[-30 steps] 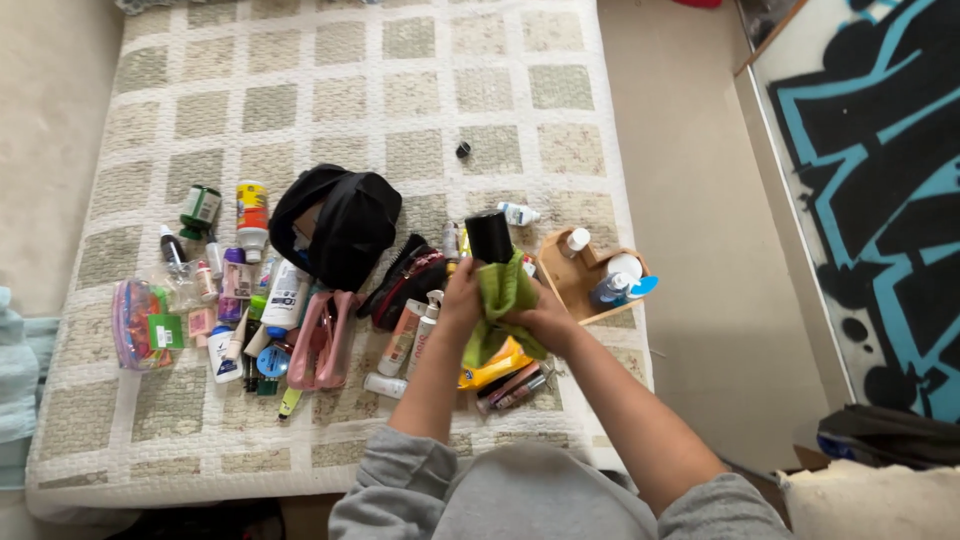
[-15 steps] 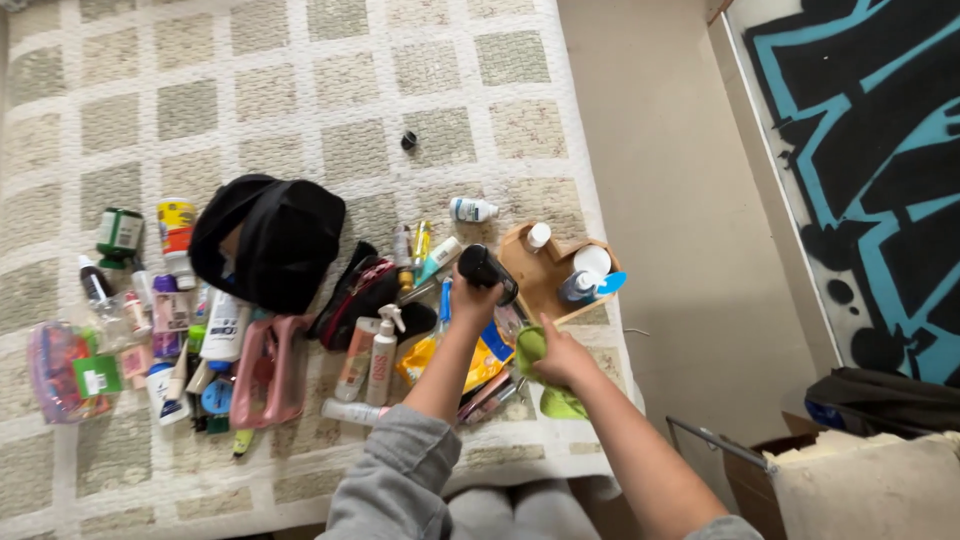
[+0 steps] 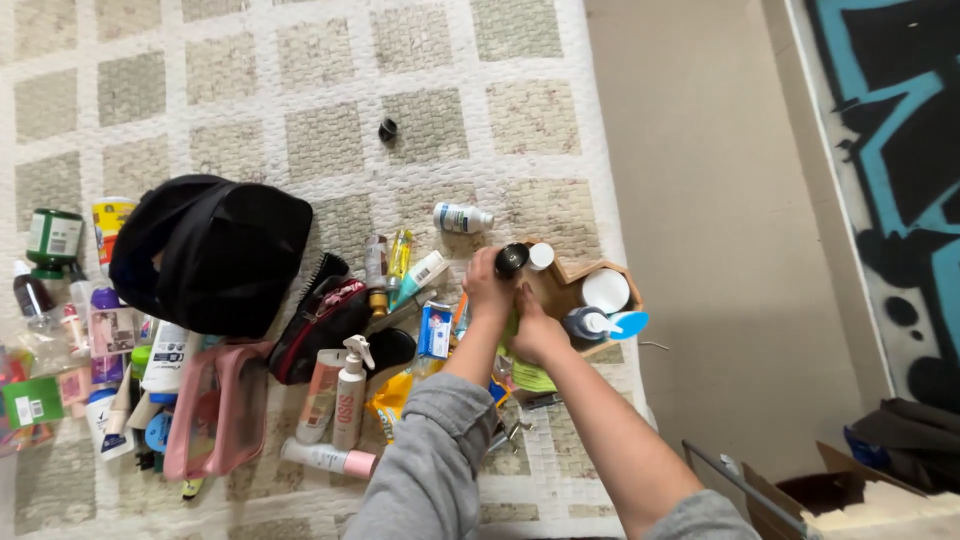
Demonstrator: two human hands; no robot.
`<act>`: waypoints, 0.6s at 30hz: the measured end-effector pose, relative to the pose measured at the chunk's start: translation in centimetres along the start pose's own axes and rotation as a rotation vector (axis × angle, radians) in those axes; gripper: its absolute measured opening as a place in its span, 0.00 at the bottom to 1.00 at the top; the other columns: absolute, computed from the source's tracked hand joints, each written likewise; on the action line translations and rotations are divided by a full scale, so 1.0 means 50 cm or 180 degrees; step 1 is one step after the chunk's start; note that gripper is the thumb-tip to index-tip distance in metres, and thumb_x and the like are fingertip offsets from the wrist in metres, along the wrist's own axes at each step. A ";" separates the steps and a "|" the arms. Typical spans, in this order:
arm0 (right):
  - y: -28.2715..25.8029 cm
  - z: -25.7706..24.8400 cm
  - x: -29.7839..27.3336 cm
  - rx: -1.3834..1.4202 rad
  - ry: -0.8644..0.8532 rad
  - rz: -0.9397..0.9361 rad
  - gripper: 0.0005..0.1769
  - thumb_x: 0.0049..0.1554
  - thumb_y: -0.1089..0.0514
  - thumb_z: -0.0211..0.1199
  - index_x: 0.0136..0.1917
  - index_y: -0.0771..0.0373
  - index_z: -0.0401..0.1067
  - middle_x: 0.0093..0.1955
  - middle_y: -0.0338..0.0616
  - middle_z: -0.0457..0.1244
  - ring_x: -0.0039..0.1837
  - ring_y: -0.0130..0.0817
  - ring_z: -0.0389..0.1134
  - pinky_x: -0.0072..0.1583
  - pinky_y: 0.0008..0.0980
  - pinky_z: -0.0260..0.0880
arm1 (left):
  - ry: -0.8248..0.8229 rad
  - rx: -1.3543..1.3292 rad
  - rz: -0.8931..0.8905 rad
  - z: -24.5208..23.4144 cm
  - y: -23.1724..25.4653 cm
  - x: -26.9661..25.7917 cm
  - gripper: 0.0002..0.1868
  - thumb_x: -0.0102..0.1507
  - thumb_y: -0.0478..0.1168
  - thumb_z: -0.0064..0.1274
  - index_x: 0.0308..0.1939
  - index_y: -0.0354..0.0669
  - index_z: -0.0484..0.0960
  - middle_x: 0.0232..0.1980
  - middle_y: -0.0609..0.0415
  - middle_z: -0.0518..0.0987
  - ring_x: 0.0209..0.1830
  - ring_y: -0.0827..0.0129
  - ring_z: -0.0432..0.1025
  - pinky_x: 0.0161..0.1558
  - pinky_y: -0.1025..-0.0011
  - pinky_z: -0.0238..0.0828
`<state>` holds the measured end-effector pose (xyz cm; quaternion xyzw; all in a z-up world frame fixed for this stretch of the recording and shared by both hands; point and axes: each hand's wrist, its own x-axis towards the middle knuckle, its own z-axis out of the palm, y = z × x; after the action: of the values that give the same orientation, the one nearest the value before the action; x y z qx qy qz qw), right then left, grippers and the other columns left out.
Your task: The person wipes the surfaces of various cosmetic bottles and tubes with a green cloth and places them into a wooden organizer. The person handles items one at a time, including bottles, tubes, and a small box, and arranges them in the organizer on the bed.
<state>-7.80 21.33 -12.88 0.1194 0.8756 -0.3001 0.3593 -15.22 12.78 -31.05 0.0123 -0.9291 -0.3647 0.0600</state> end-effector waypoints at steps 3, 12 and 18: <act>0.023 0.016 0.053 -0.0003 0.0064 -0.0038 0.56 0.47 0.50 0.59 0.84 0.53 0.39 0.87 0.38 0.36 0.72 0.56 0.62 0.73 0.49 0.64 | -0.0180 0.0277 -0.0040 0.014 -0.033 0.000 0.37 0.41 0.46 0.75 0.52 0.63 0.76 0.60 0.69 0.71 0.66 0.63 0.65 0.59 0.44 0.68; -0.053 -0.052 0.013 -0.0696 -0.0095 0.0171 0.41 0.52 0.41 0.59 0.75 0.58 0.60 0.72 0.52 0.62 0.66 0.53 0.69 0.67 0.49 0.69 | -0.0535 0.0190 0.0038 0.022 -0.055 -0.032 0.40 0.46 0.40 0.70 0.61 0.62 0.73 0.66 0.66 0.68 0.69 0.65 0.64 0.63 0.49 0.66; 0.048 0.070 0.090 -0.0703 0.0411 0.0144 0.38 0.51 0.43 0.63 0.73 0.54 0.61 0.73 0.51 0.55 0.59 0.59 0.72 0.61 0.51 0.75 | -0.0294 -0.0420 0.0130 -0.051 -0.032 -0.062 0.36 0.49 0.36 0.67 0.61 0.53 0.75 0.64 0.56 0.71 0.66 0.55 0.69 0.61 0.50 0.68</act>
<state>-8.02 21.07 -19.07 0.1179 0.9216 -0.1854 0.3199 -11.85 10.08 -30.59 -0.0275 -0.9049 -0.4240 0.0252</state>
